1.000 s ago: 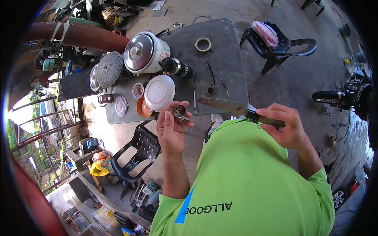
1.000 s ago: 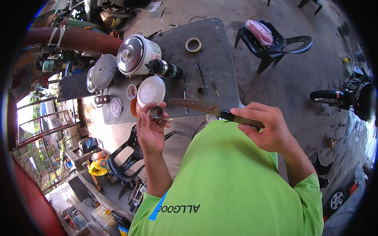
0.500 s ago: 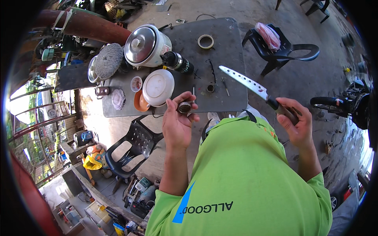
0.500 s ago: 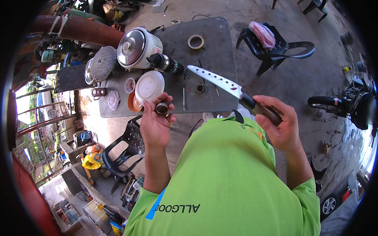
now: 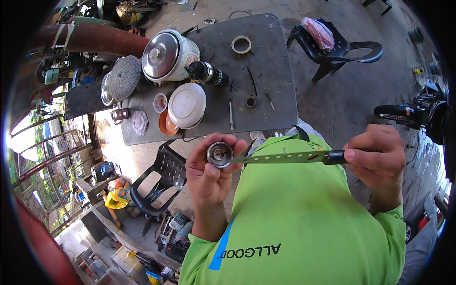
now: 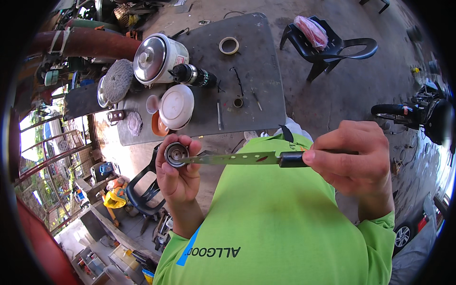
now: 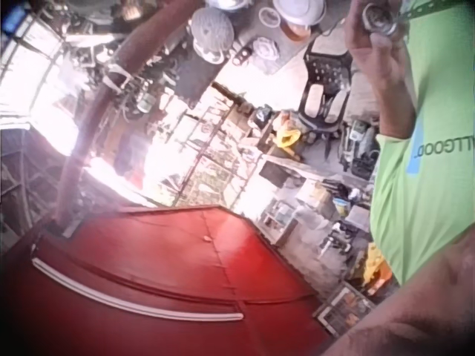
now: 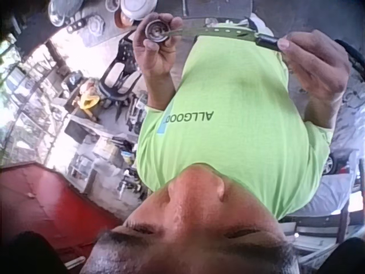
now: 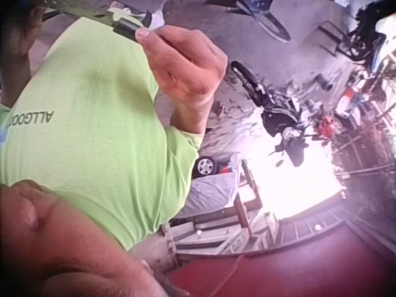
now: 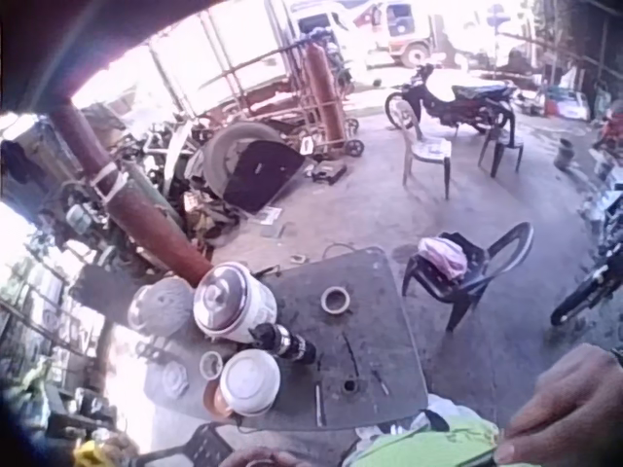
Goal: The person uses a spray gun to apply paint to a motorcycle part covered with newspaper. They adjust the spray gun, walk to a table to clean the nozzle with a small tool, then return to continue spraying the part from multiple angles.
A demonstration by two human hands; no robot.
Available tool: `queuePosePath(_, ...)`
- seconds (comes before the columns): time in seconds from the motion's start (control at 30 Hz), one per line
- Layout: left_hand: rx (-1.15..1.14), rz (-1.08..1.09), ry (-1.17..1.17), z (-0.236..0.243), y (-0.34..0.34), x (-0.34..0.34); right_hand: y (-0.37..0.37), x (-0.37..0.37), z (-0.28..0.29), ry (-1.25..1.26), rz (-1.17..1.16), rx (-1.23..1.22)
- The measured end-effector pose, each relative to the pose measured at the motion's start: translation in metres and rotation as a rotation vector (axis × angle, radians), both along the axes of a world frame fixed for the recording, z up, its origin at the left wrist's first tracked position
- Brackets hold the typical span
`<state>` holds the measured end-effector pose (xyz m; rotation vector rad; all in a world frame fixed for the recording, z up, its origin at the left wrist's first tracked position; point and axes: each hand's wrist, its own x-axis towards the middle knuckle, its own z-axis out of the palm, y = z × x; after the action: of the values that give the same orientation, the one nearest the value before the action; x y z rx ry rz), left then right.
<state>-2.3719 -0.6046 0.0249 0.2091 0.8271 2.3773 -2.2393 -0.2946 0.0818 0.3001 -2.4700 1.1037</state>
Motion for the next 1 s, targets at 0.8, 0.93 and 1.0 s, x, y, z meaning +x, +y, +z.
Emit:
queuePosePath(0.8, -0.027, -0.040, 0.100, -0.008, 0.002, -0.009, 0.021, -0.034, 0.064, 0.017, 0.369, 0.566)
queuePosePath(0.93, -0.183, 0.001, 0.190, -0.004, 0.004, -0.008, 0.014, -0.030, 0.067, 0.049, 0.327, 0.610)
queuePosePath(1.0, -0.282, 0.046, 0.281, -0.005, 0.005, -0.008, 0.013, -0.030, 0.066, 0.000, 0.330, 0.541)
